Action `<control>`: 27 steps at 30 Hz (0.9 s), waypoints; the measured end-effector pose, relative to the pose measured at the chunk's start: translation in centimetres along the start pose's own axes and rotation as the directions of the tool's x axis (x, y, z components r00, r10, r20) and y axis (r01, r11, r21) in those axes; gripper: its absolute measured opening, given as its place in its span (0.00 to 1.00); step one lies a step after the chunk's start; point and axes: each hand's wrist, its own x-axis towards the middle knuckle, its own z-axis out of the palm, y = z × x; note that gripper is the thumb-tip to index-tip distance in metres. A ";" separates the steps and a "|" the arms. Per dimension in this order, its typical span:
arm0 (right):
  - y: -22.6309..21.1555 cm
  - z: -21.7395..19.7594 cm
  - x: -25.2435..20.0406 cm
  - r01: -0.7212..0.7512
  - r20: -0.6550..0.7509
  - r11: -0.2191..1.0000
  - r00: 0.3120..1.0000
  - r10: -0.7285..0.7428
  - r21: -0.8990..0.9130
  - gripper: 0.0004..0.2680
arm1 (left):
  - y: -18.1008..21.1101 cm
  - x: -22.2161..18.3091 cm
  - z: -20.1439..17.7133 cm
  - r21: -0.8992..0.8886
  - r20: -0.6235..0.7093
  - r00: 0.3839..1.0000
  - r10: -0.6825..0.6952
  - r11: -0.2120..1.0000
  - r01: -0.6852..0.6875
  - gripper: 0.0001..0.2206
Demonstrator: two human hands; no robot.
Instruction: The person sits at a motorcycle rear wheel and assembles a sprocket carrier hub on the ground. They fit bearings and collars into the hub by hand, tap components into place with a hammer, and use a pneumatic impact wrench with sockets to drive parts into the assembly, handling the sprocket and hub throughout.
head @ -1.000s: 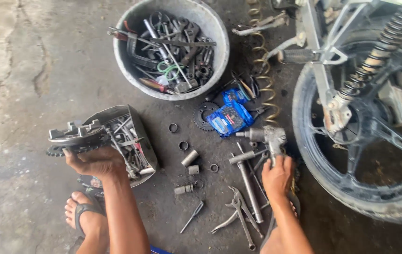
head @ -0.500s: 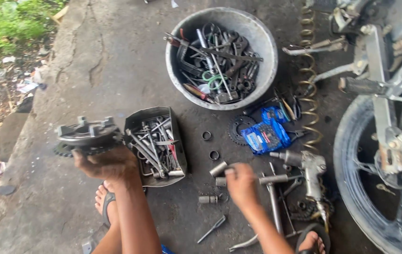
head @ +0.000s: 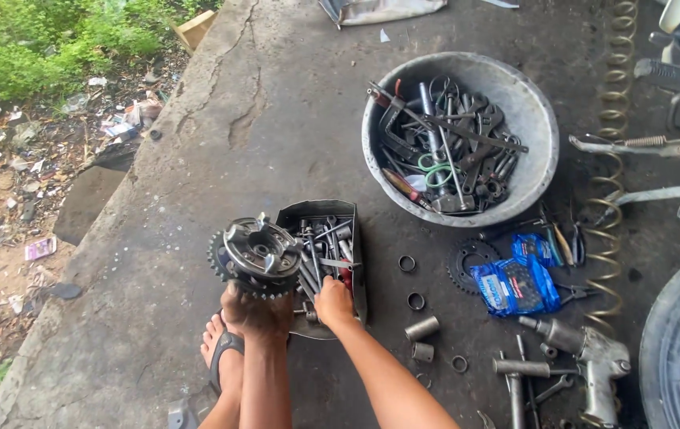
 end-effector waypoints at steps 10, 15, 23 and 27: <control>-5.0 -15.8 -7.8 -0.130 0.212 0.527 0.973 -0.097 0.840 0.05 | 1.8 0.6 1.6 0.043 0.123 0.992 -0.020 0.999 0.014 0.28; -6.2 -30.5 -12.2 0.145 -0.112 0.506 0.989 -0.095 0.850 0.07 | -2.4 -0.7 -3.6 -0.159 0.155 0.949 -0.276 0.941 0.300 0.36; -6.2 -37.5 -20.5 0.369 -0.398 0.532 0.915 -0.066 0.762 0.07 | -12.8 -5.6 4.5 -0.145 0.317 0.782 -0.537 0.787 0.600 0.35; -4.5 -36.8 -23.0 0.378 -0.544 0.788 0.837 -0.065 0.487 0.08 | -14.8 -8.0 7.2 -0.051 0.447 0.618 -0.647 0.671 0.740 0.36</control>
